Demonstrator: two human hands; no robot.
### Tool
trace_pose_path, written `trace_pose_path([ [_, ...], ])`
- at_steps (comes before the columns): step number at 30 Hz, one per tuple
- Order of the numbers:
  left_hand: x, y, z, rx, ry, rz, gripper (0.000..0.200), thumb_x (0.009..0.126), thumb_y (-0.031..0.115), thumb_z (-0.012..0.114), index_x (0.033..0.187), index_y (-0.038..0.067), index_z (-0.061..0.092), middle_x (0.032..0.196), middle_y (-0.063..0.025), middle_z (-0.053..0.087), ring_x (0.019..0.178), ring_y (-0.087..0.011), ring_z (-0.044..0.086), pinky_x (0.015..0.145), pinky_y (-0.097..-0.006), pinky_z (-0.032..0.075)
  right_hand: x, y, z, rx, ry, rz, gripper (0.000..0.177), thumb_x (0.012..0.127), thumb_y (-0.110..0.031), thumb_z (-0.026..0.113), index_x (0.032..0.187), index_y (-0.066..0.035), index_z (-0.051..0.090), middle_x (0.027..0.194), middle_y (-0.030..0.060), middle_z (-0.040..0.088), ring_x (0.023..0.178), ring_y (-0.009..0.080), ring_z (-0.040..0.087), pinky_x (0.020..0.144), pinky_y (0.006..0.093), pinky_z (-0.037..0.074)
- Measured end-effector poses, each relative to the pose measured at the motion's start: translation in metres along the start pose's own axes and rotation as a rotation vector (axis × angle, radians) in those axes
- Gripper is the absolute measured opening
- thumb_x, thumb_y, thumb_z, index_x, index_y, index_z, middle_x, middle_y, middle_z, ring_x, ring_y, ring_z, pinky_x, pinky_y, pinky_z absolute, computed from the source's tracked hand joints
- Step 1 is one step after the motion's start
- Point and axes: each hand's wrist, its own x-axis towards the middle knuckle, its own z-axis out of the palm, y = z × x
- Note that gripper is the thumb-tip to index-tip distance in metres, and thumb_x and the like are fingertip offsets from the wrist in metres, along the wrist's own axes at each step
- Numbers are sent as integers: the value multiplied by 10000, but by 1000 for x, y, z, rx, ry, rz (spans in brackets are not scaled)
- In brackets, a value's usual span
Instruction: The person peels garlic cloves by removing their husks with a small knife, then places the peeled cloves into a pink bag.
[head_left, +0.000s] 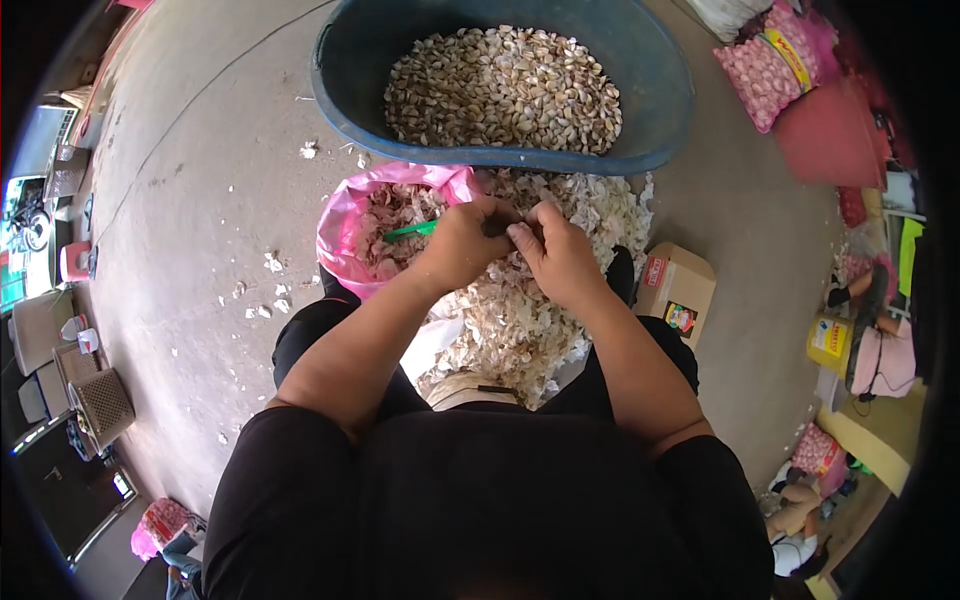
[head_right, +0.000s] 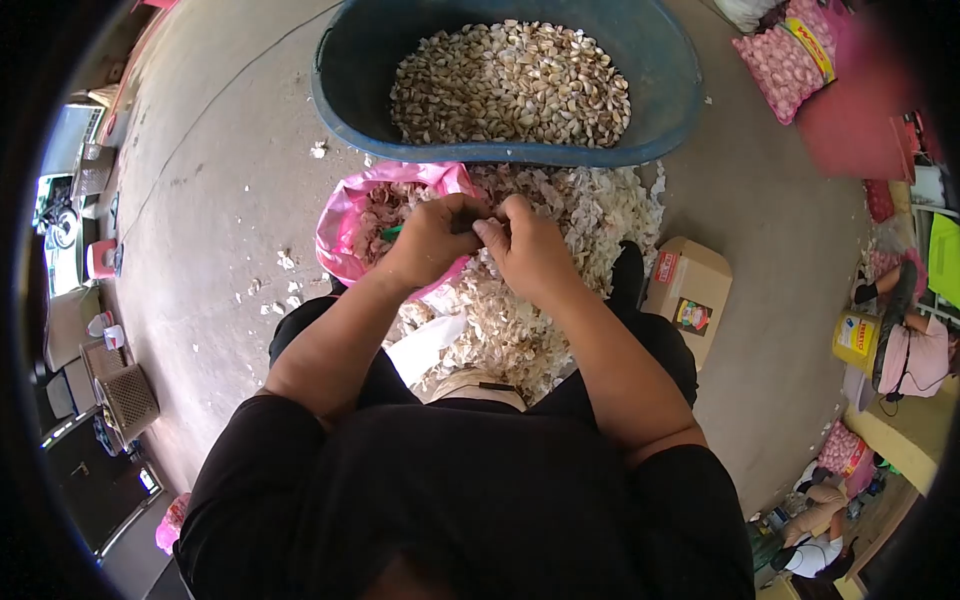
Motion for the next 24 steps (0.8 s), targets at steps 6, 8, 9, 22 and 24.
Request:
trace_pose_path([
  [6,-5,12,-14,-273,-67,-43,195,725,14,631,884,-52,539,795,-87,592,691,-109,563,628,-231,467,7,7,12,322,8,4,183,845,-164,516,736,-28,462,548,79,507,447,164,483,423,273,371],
  [8,-5,3,-15,-449,-75,-40,187,734,22,632,884,-46,542,795,-92,593,683,-121,570,625,-234,470,9,7,12,512,-26,82,184,869,-159,482,732,-39,466,532,28,487,433,94,451,399,233,349],
  [9,-5,2,-14,-478,-86,-21,167,755,26,614,892,-35,540,798,-87,593,672,-125,572,622,-232,476,9,8,12,583,-62,100,163,893,-153,438,772,-49,473,572,-10,467,441,41,421,379,185,333],
  [22,-13,7,-11,-567,-54,-49,151,797,46,569,932,-5,527,836,-45,556,702,-99,548,642,-215,471,2,-1,24,425,118,-91,145,869,-152,484,797,-29,461,579,6,501,491,44,445,423,213,349],
  [24,-13,8,-9,-614,-40,-38,143,806,39,553,941,-1,524,839,-43,553,721,-101,542,645,-223,465,2,-4,20,432,93,-31,131,877,-136,462,798,-31,459,571,7,494,487,47,440,422,214,347],
])
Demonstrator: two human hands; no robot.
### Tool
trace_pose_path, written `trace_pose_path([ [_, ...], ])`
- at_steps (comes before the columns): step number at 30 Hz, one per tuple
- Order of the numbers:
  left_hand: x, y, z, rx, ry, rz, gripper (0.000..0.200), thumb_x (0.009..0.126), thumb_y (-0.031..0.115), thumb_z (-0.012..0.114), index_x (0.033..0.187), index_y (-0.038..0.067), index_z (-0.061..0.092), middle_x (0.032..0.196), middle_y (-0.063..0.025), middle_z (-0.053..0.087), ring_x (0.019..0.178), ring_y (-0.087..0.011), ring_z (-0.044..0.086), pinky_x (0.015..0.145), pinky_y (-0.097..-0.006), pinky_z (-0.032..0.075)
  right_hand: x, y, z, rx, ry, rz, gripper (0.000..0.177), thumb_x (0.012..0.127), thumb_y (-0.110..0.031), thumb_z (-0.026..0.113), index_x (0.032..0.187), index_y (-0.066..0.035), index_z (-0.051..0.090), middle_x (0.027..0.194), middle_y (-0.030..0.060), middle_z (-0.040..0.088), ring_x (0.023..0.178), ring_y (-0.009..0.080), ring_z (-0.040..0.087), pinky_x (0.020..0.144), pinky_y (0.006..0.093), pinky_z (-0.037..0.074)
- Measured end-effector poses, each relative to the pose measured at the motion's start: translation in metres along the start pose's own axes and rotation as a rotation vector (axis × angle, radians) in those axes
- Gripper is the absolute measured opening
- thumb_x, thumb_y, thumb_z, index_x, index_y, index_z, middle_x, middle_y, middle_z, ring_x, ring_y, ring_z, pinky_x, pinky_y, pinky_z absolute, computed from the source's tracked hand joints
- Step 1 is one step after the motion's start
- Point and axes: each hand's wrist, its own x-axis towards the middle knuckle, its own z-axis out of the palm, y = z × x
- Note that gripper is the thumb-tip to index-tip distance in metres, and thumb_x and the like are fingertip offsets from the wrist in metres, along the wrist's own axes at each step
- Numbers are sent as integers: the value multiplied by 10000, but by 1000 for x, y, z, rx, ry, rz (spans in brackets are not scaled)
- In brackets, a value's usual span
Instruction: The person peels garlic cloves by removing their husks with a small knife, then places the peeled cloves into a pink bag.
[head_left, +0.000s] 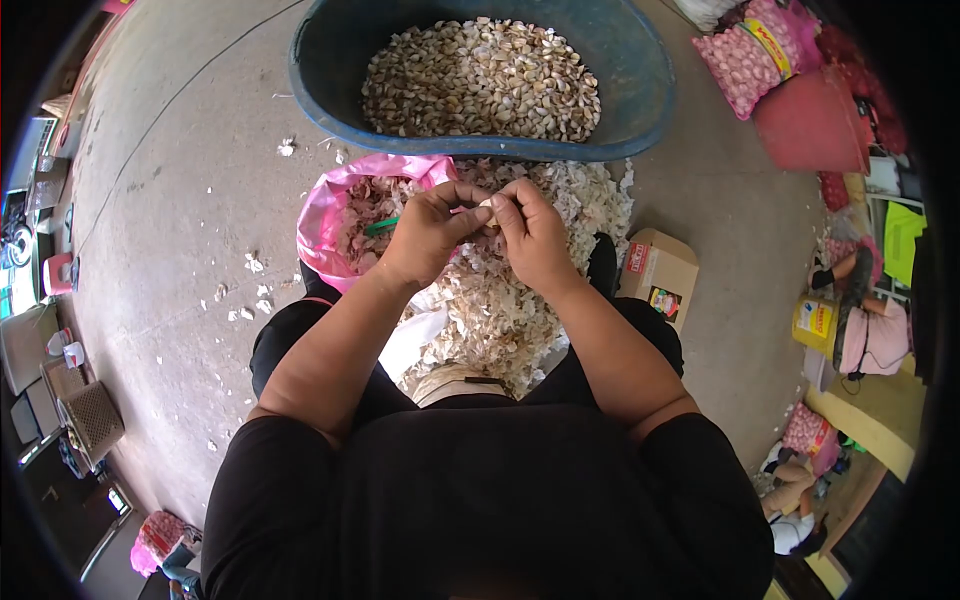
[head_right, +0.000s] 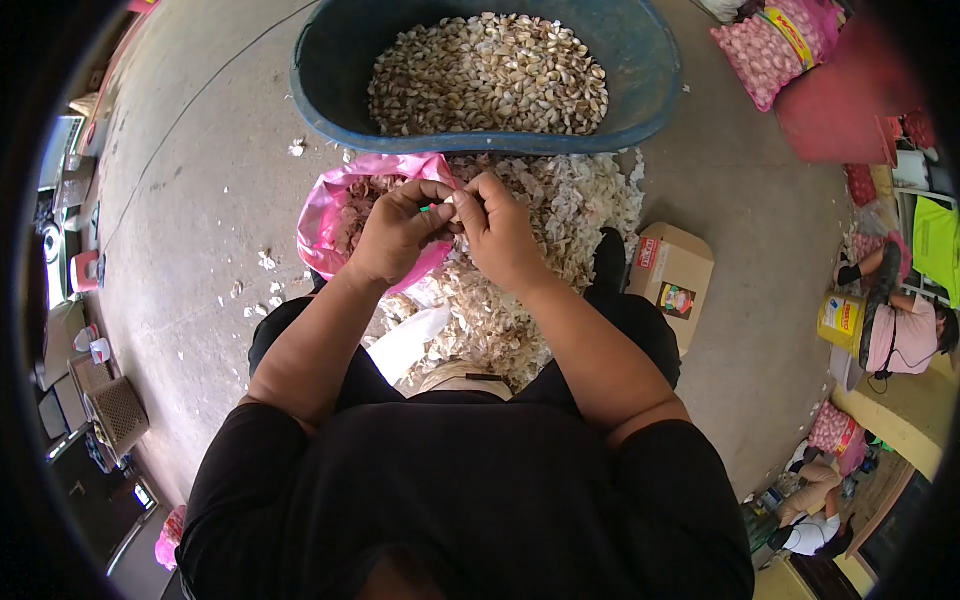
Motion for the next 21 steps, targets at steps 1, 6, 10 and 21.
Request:
trace_pose_path([
  [1,1,-2,-1,-36,-7,7,141,813,41,541,947,3,523,841,-42,552,727,-104,540,648,-225,460,1,1,-1,27,1,15,133,880,-139,456,797,-35,460,569,6,490,482,50,435,422,215,351],
  [6,4,-3,-5,-232,-45,-44,141,843,60,494,977,20,517,843,-39,553,743,-117,532,661,-226,438,6,1,-6,280,-66,211,144,896,-156,416,812,-50,464,576,10,485,457,69,420,411,217,372],
  [10,7,-2,-11,-213,-48,-58,174,812,121,567,951,20,533,856,-53,574,756,-124,552,653,-236,453,7,-5,-10,663,-92,409,138,899,-165,411,841,-50,460,604,21,494,444,72,422,378,208,364],
  [21,6,-3,-9,446,-8,-6,271,734,98,652,923,-57,535,795,-63,576,743,-103,528,686,-247,436,1,4,0,67,-10,177,156,853,-142,509,760,-27,459,541,37,511,422,100,497,390,230,383],
])
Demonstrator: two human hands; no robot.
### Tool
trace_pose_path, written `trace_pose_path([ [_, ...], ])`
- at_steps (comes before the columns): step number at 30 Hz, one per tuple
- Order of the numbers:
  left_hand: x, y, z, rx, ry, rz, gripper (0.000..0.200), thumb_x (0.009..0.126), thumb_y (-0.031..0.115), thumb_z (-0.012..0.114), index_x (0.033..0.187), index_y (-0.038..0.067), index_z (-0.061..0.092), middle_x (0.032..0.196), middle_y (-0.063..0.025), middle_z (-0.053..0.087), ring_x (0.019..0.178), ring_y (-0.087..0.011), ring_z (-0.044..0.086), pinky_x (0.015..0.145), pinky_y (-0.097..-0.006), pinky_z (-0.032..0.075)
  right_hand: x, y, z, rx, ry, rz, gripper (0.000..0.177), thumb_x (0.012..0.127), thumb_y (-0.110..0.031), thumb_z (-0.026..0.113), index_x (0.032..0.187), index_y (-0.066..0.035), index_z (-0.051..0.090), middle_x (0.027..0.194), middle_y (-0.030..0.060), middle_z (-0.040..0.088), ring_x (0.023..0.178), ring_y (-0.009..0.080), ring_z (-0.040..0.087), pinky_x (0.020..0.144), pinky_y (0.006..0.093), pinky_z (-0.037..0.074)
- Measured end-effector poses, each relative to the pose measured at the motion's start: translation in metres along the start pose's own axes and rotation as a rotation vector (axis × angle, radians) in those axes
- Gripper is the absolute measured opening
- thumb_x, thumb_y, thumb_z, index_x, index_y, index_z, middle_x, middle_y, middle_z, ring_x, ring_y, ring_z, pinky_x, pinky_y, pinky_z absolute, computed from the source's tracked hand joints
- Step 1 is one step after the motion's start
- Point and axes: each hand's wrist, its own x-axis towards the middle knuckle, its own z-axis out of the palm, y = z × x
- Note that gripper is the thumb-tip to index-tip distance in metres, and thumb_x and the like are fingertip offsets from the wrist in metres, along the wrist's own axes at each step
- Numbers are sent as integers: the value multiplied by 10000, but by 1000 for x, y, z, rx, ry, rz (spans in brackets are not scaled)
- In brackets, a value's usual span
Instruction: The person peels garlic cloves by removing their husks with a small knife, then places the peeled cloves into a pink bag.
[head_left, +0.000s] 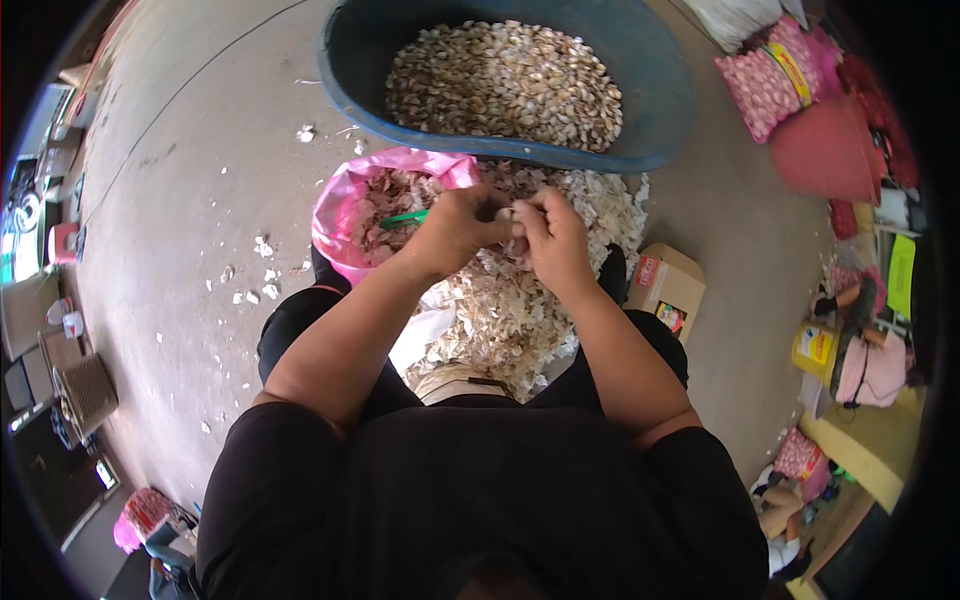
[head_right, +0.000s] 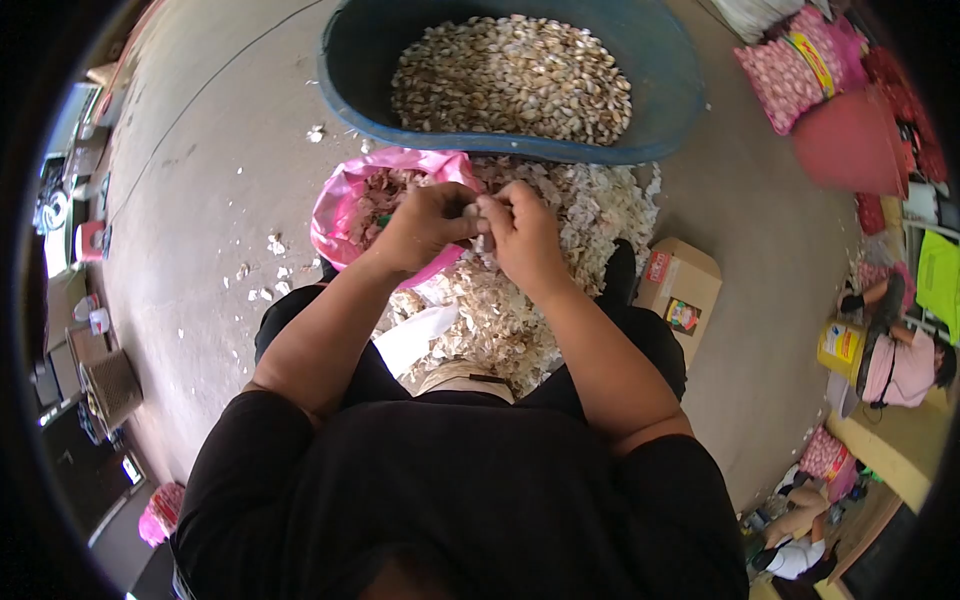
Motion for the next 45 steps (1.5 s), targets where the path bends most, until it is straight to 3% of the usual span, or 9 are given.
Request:
trace_pose_path([
  [11,-16,5,16,311,216,237,187,708,109,626,815,-36,575,629,-47,512,593,-90,444,547,-262,407,-7,-7,5,-489,177,-434,164,825,-127,550,729,-33,455,539,99,484,452,186,486,436,284,387],
  [18,-20,0,15,513,324,410,215,679,105,659,826,-34,587,651,-85,559,587,-115,528,531,-266,426,-6,-2,11,-131,84,-5,180,868,-178,492,740,-55,464,552,-6,456,429,77,390,385,220,315],
  [26,-23,18,-13,152,-223,-114,201,801,174,564,833,-23,590,630,-38,573,528,-83,532,491,-221,441,-4,0,16,645,-56,714,159,880,-191,435,825,-62,510,598,12,513,474,138,497,397,248,404],
  [33,55,33,-64,418,59,243,293,779,221,571,973,1,576,828,-100,593,705,-124,558,596,-249,458,81,-13,-9,782,22,494,230,868,-226,424,927,-19,506,769,100,559,694,210,563,618,332,486],
  [35,55,89,-70,450,370,315,333,775,262,581,986,5,561,906,-103,578,763,-120,554,614,-234,460,111,-66,-15,315,284,285,337,845,-289,465,1040,-15,476,859,134,573,748,217,574,643,344,476],
  [38,58,103,-109,535,128,216,285,790,255,545,913,0,580,914,-103,579,773,-145,574,613,-241,476,151,-48,-23,-707,511,-488,338,809,-265,530,1039,-17,515,973,163,581,890,231,559,702,353,457],
  [40,71,63,-136,910,-494,86,257,791,237,513,843,-2,591,840,-102,588,691,-169,599,541,-265,494,121,-49,6,-671,73,-249,257,783,-281,562,929,-71,587,851,131,616,790,231,594,668,340,457],
  [42,73,-4,-141,640,-499,-746,185,768,156,481,802,14,595,694,-109,588,536,-184,596,420,-281,492,107,-2,36,-839,-269,-278,156,763,-191,543,855,-83,608,763,134,610,718,292,591,624,355,453],
  [45,68,-65,-140,1153,-381,-539,225,775,148,472,901,-3,581,834,-174,601,709,-261,607,568,-338,500,94,75,81,-1077,-656,-45,187,784,-114,454,895,-75,600,814,162,593,781,308,571,696,372,442],
])
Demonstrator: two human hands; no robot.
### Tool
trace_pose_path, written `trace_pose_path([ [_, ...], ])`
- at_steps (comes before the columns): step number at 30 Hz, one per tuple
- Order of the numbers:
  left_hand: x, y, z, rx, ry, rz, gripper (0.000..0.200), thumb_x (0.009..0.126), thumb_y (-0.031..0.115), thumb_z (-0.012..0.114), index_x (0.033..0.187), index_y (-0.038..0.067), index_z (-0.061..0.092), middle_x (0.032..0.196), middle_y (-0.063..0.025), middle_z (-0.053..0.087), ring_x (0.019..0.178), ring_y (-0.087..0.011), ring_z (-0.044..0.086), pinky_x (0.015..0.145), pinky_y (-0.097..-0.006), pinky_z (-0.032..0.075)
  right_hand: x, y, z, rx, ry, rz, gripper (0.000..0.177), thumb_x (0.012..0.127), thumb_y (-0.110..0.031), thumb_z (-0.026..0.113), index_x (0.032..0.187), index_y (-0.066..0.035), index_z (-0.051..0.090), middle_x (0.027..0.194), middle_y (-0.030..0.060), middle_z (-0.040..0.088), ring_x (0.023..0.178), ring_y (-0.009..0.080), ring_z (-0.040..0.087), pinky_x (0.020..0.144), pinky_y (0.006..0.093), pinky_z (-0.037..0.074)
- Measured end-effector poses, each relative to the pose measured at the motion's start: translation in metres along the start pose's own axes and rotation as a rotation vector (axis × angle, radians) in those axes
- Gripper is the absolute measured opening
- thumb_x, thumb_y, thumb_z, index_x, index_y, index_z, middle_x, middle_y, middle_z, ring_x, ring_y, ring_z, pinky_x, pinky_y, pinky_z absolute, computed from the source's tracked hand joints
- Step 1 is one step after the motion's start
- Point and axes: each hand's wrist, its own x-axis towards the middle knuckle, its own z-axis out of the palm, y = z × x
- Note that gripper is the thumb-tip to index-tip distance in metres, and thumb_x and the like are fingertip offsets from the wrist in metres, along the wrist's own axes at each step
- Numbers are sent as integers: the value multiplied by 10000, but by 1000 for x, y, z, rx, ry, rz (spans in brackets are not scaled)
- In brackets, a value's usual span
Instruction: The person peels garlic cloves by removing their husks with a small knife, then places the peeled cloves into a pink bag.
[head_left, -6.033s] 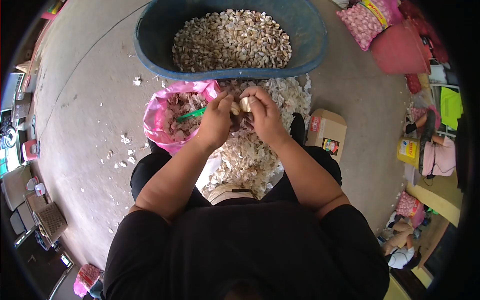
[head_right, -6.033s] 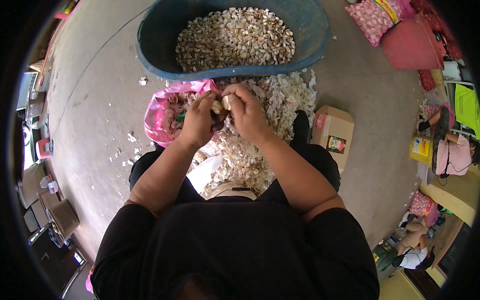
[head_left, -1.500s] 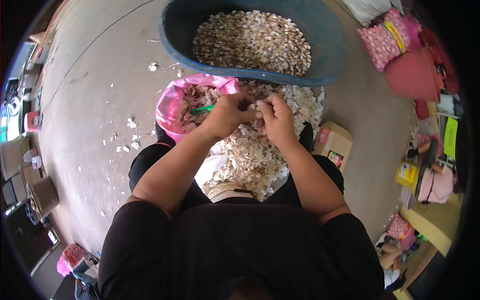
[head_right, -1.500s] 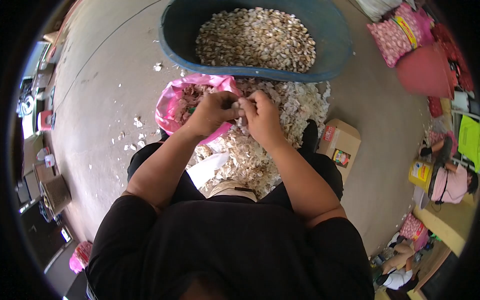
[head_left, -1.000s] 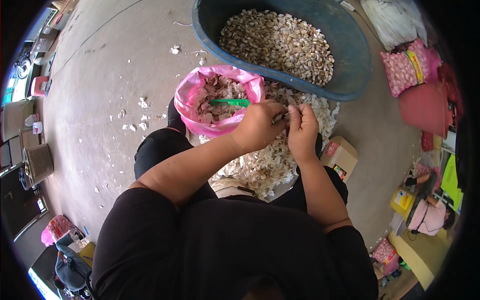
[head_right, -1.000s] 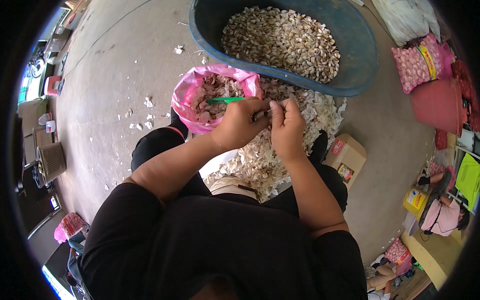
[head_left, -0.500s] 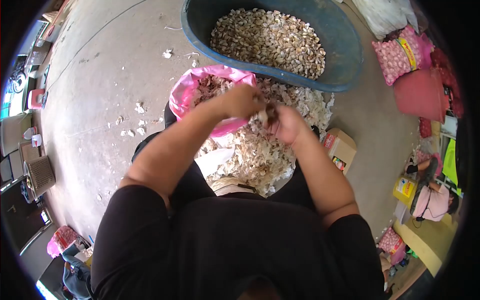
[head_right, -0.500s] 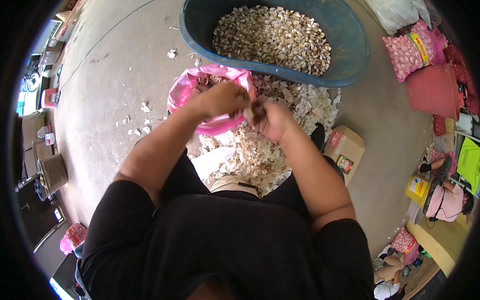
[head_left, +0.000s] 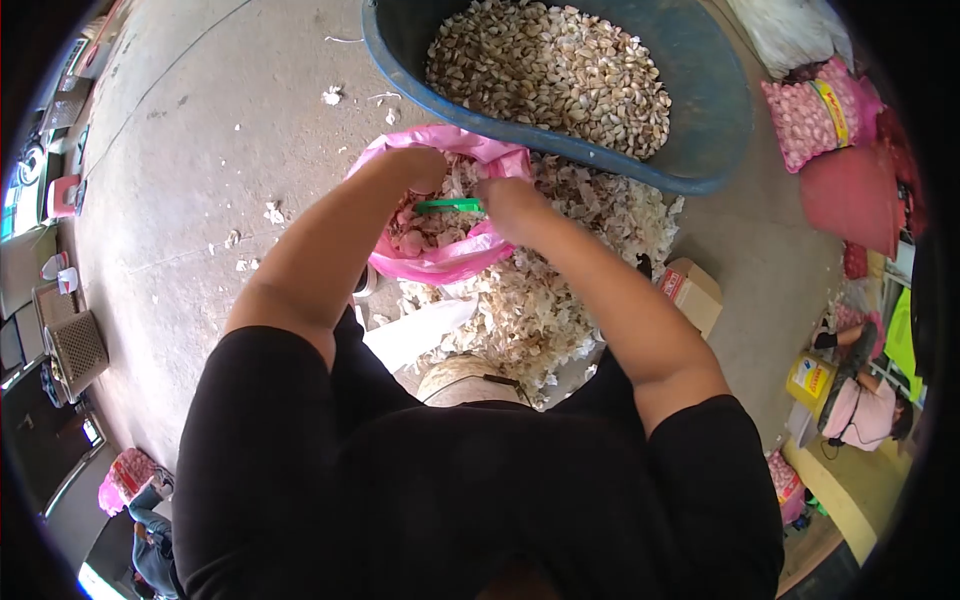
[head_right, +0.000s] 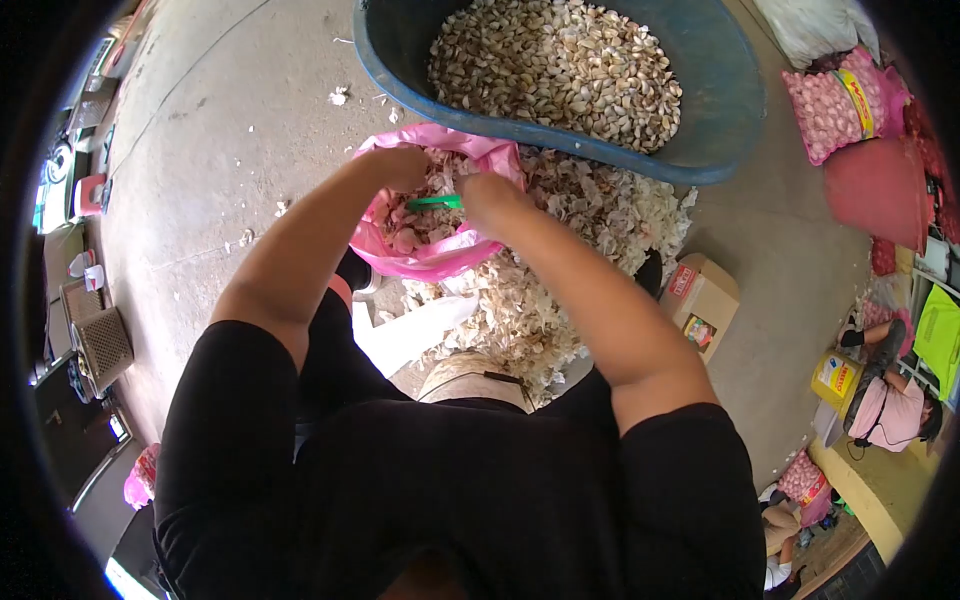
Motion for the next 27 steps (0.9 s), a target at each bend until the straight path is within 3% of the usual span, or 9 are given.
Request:
trace_pose_path([
  [3,43,-12,36,83,521,-57,274,783,163,444,986,26,565,1012,-183,548,905,-307,565,786,-363,466,14,3,55,-260,432,-85,207,784,-105,418,871,-58,599,885,133,582,891,289,534,781,401,395],
  [5,67,-6,49,-136,732,-258,334,795,172,427,1086,27,501,1142,-175,474,954,-321,540,793,-370,463,11,-5,51,-310,260,-97,199,778,-123,423,857,-60,595,917,113,571,945,275,505,808,416,369],
  [7,75,-1,49,-257,717,-302,377,807,196,417,1149,38,430,1201,-183,393,992,-329,514,810,-372,454,14,-6,52,-384,133,-180,182,761,-132,436,849,-63,579,901,116,564,954,265,494,808,397,370],
  [10,68,4,47,-360,703,-319,432,784,191,482,1173,31,382,1217,-186,352,1013,-337,498,832,-377,443,2,-15,44,-440,256,-241,170,780,-111,420,843,-58,569,862,135,577,878,262,539,775,383,398],
  [12,66,1,48,-349,699,-282,487,751,200,541,1175,29,373,1228,-188,334,1012,-347,497,829,-381,444,-14,-20,23,-353,123,-123,158,788,-97,418,839,-43,557,823,140,585,798,259,565,732,382,422],
  [17,28,-16,32,-108,522,-114,303,699,240,577,917,31,603,843,-132,615,794,-242,596,712,-332,478,-80,-7,-29,-15,-18,163,146,825,-121,441,891,-15,518,779,147,594,679,255,587,642,389,459],
  [19,10,-33,25,-703,423,13,343,717,261,591,963,23,582,825,-110,603,751,-213,583,681,-318,477,-110,-6,-54,199,-55,131,189,861,-166,433,932,-5,503,786,147,592,689,243,595,581,375,471],
  [23,-57,-10,5,-1481,235,160,413,847,392,456,1030,33,547,802,-48,566,683,-149,545,616,-297,469,-148,1,-52,1240,77,267,121,862,-127,467,943,-38,474,728,36,522,620,118,551,497,240,453],
  [27,-121,42,-4,-1756,165,268,433,883,436,361,997,65,553,788,-49,551,694,-144,537,580,-273,469,-169,-12,-46,1116,261,95,94,854,-111,476,918,-42,465,709,17,488,540,89,505,479,237,443],
])
